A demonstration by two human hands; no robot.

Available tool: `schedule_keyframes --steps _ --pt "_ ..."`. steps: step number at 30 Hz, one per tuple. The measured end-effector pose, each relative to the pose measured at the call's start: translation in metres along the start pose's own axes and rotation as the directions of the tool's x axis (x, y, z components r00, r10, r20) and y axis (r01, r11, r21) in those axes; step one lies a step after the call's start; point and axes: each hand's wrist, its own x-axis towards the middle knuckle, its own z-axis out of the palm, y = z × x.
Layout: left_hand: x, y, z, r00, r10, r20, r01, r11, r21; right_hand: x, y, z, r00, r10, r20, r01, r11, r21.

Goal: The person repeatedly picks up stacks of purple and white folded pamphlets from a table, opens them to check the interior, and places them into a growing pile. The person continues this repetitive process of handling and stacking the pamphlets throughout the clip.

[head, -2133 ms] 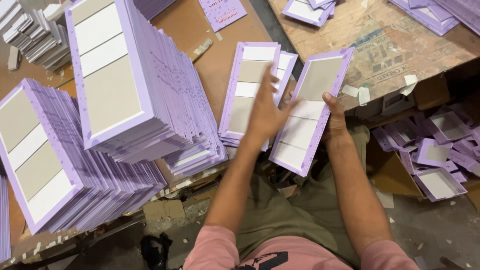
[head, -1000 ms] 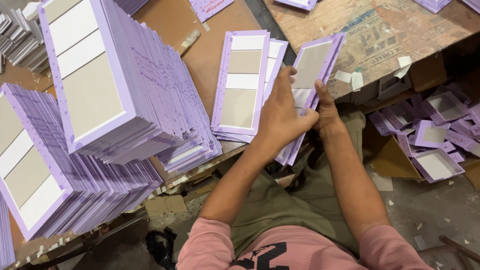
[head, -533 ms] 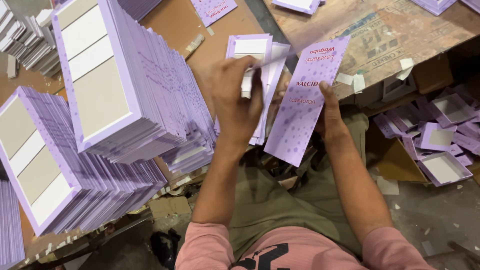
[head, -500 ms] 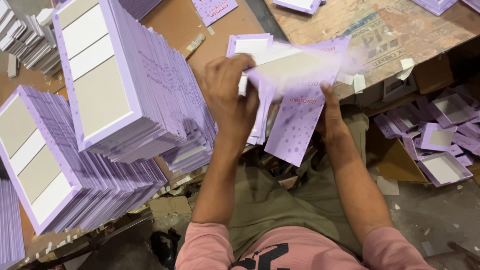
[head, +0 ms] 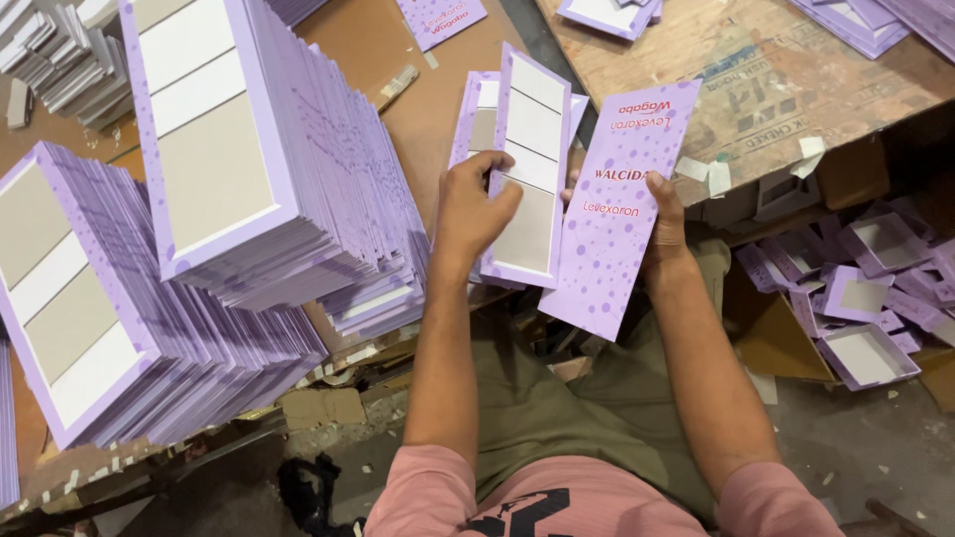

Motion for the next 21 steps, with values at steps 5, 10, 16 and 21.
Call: schedule_keyframes --steps 5,10,16,21 --pt "0.025 -0.011 -0.011 0.985 0.17 -0.019 -0.149 0.907 0.394 0.004 0.004 -0.012 0.999 -0.025 -0.038 0.024 1.0 -0.016" --pt "0.034 -0.002 0.002 0.966 0.191 -0.173 -0.022 0.728 0.685 0.012 0.012 -0.029 0.999 -0.035 -0.034 0.034 0.999 -0.025" --pt "-0.012 0.04 0.055 0.965 0.155 0.214 -0.141 0.987 -0.083 0.016 0.023 -0.044 0.997 -0.071 -0.016 0.071 0.997 0.01" --pt "-0.018 0.059 0.065 0.954 0.129 0.269 -0.127 0.992 -0.027 0.018 0.028 -0.052 0.997 -0.065 -0.032 0.066 0.997 0.034"
